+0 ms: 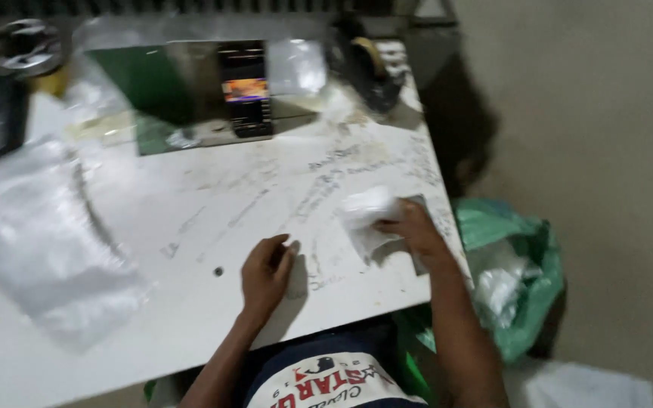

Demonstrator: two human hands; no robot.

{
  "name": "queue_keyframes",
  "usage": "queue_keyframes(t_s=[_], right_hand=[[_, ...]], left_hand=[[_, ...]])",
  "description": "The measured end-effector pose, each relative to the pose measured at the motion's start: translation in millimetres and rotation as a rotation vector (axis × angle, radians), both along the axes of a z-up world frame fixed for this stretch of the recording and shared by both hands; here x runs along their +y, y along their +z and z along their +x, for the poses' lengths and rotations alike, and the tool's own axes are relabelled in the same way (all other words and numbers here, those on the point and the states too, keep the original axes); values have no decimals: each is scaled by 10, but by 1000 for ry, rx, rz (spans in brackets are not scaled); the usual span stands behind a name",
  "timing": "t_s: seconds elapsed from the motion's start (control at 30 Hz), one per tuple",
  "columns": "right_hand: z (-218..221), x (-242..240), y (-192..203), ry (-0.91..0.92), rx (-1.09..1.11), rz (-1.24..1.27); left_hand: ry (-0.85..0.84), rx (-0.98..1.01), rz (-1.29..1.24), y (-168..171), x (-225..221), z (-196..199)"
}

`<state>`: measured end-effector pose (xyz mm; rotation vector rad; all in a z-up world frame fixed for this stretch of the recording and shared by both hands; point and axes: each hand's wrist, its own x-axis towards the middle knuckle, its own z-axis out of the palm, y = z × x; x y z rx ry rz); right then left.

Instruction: Inspecting and handling small plastic bags at a factory workbench.

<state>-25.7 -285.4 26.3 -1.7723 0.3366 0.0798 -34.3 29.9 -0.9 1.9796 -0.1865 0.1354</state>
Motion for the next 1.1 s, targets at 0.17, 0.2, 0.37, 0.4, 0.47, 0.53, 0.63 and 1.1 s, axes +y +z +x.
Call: queue_keyframes(t_s=[0.17,0.2,0.37,0.4,0.47,0.53,0.63,1.1], right_hand=[[-2087,-2324,-1425,-53,-391,498],[-2560,-2358,-1258,-256,-317,450],[-2605,-2356,-1786,-910,56,-7],[-2733,-2656,-2206,-1009,170,-326],[-2092,-2055,-1493,-1031,-57,-274],[-1374,-1573,-1134,-1071,-253,-194],[79,-779,-874,-526,-196,-60],[2418,1816,239,-19,-94,280]], left_hand=[[-58,48,6,91,10,-19],[-55,60,8,129,16,-17],[-37,116,-47,384,124,80],[-11,86,-28,452,157,124],[4,-32,89,273,331,231],[-5,-127,231,164,467,324],[27,150,242,39,510,408],[-10,-47,305,-15,534,340]])
